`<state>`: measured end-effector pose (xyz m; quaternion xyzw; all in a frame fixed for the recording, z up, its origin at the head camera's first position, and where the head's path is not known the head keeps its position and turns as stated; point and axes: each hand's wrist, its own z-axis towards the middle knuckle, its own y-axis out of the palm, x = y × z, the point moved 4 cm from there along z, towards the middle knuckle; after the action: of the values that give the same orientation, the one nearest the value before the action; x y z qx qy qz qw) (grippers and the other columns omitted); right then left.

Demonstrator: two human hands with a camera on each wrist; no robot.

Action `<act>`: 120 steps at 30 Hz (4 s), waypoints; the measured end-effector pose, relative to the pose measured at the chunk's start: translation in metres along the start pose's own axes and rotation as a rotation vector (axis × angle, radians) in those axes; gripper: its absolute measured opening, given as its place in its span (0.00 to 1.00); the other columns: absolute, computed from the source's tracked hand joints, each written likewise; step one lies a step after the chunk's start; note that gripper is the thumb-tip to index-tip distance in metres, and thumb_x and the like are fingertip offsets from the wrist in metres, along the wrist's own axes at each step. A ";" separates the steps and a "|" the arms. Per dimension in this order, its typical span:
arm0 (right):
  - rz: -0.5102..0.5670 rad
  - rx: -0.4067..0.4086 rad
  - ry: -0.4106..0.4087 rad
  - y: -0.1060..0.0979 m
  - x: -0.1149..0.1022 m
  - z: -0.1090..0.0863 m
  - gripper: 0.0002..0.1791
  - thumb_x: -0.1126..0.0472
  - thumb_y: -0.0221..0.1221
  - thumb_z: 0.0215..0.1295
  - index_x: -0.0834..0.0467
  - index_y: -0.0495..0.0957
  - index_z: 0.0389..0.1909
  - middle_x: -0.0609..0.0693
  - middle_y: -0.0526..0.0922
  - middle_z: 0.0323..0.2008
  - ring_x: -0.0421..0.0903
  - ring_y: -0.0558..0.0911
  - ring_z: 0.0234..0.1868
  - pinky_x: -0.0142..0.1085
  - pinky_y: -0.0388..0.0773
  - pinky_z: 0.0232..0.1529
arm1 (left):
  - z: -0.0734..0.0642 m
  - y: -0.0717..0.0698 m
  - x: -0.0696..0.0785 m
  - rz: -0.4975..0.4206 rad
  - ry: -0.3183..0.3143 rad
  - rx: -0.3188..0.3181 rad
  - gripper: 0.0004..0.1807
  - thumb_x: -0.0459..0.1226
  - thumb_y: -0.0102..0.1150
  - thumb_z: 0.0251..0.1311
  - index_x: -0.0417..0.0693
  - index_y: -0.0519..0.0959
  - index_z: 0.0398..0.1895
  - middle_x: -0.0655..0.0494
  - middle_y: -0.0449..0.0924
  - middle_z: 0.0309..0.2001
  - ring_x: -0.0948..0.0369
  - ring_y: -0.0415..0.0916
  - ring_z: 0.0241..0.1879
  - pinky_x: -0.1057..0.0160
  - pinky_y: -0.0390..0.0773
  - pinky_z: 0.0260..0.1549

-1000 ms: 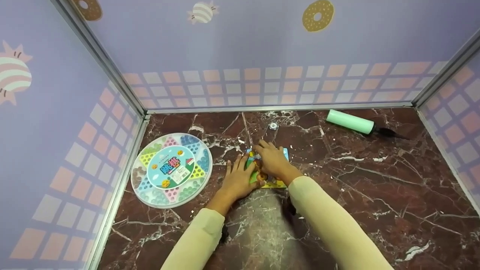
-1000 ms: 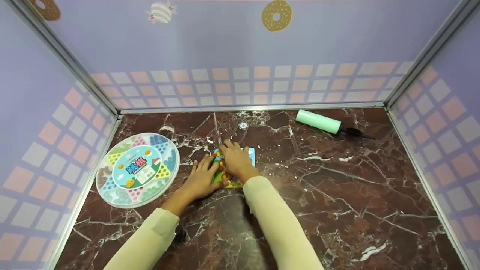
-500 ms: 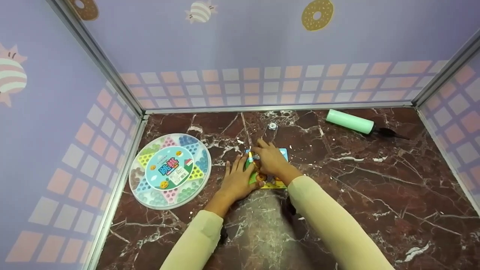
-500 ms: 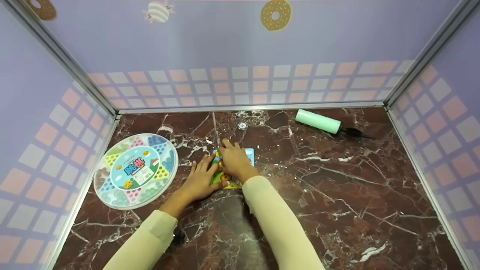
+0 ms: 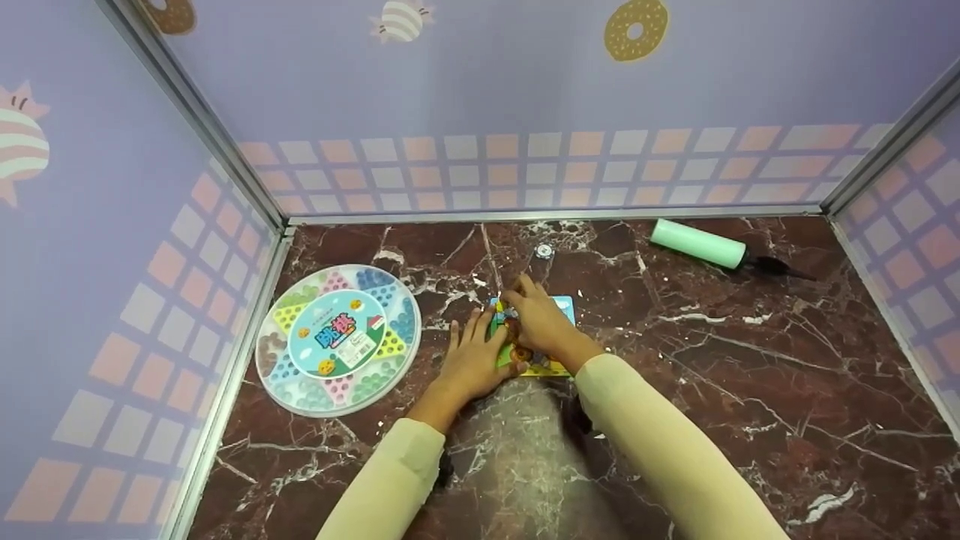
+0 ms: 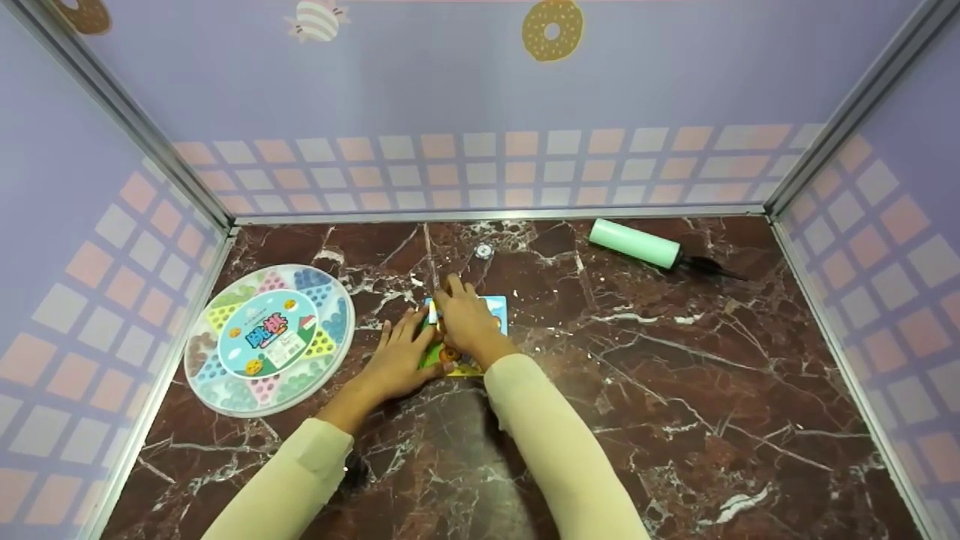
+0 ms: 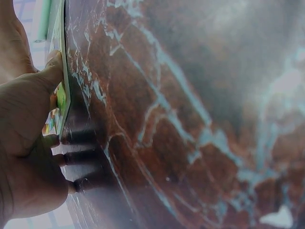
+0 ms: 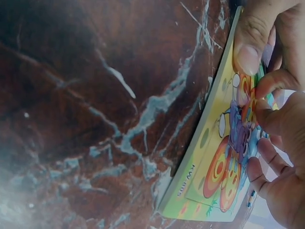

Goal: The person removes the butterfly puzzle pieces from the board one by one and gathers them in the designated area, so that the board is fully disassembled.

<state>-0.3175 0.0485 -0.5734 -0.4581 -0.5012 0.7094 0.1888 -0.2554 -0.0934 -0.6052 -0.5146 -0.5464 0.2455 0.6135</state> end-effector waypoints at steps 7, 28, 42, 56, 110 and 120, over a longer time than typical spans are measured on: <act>0.005 -0.001 -0.012 0.007 0.007 0.002 0.23 0.67 0.62 0.79 0.62 0.79 0.72 0.62 0.74 0.66 0.62 0.76 0.63 0.62 0.82 0.62 | -0.005 -0.011 0.010 0.044 -0.035 -0.044 0.45 0.67 0.56 0.77 0.54 0.65 0.87 0.41 0.49 0.90 0.40 0.40 0.91 0.28 0.41 0.86; 0.009 -0.126 -0.062 0.001 -0.003 -0.002 0.30 0.67 0.57 0.83 0.67 0.68 0.81 0.65 0.67 0.73 0.59 0.67 0.66 0.57 0.78 0.68 | -0.006 -0.007 0.006 0.049 -0.028 -0.045 0.45 0.68 0.55 0.76 0.57 0.64 0.87 0.40 0.49 0.90 0.40 0.39 0.91 0.28 0.40 0.86; 0.028 -0.205 -0.049 -0.002 -0.002 -0.004 0.36 0.67 0.62 0.80 0.65 0.64 0.84 0.64 0.62 0.77 0.64 0.63 0.75 0.59 0.76 0.70 | 0.000 0.000 -0.001 -0.066 -0.041 -0.072 0.47 0.66 0.59 0.75 0.54 0.63 0.88 0.39 0.43 0.91 0.40 0.31 0.92 0.28 0.31 0.86; 0.058 -0.194 -0.062 -0.004 0.001 -0.004 0.35 0.67 0.61 0.79 0.66 0.65 0.84 0.64 0.63 0.77 0.63 0.63 0.74 0.60 0.74 0.73 | -0.004 -0.008 0.006 0.045 -0.026 -0.040 0.47 0.69 0.54 0.76 0.56 0.63 0.89 0.44 0.46 0.91 0.40 0.39 0.91 0.28 0.41 0.86; -0.116 -0.095 -0.061 -0.018 0.006 -0.005 0.16 0.56 0.70 0.75 0.56 0.88 0.59 0.58 0.78 0.63 0.60 0.71 0.64 0.62 0.69 0.63 | -0.002 0.003 -0.005 -0.069 0.039 0.034 0.42 0.72 0.53 0.73 0.53 0.74 0.76 0.43 0.47 0.91 0.39 0.40 0.91 0.26 0.39 0.85; -0.143 -0.035 -0.061 -0.037 0.026 -0.019 0.17 0.53 0.77 0.68 0.56 0.89 0.53 0.58 0.80 0.61 0.61 0.72 0.64 0.64 0.70 0.64 | -0.006 -0.008 0.004 0.027 0.002 -0.006 0.33 0.67 0.56 0.76 0.55 0.76 0.67 0.43 0.48 0.91 0.40 0.42 0.91 0.28 0.42 0.86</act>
<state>-0.3223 0.0932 -0.5537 -0.4024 -0.5506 0.6989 0.2155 -0.2503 -0.0948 -0.5955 -0.5241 -0.5395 0.2519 0.6089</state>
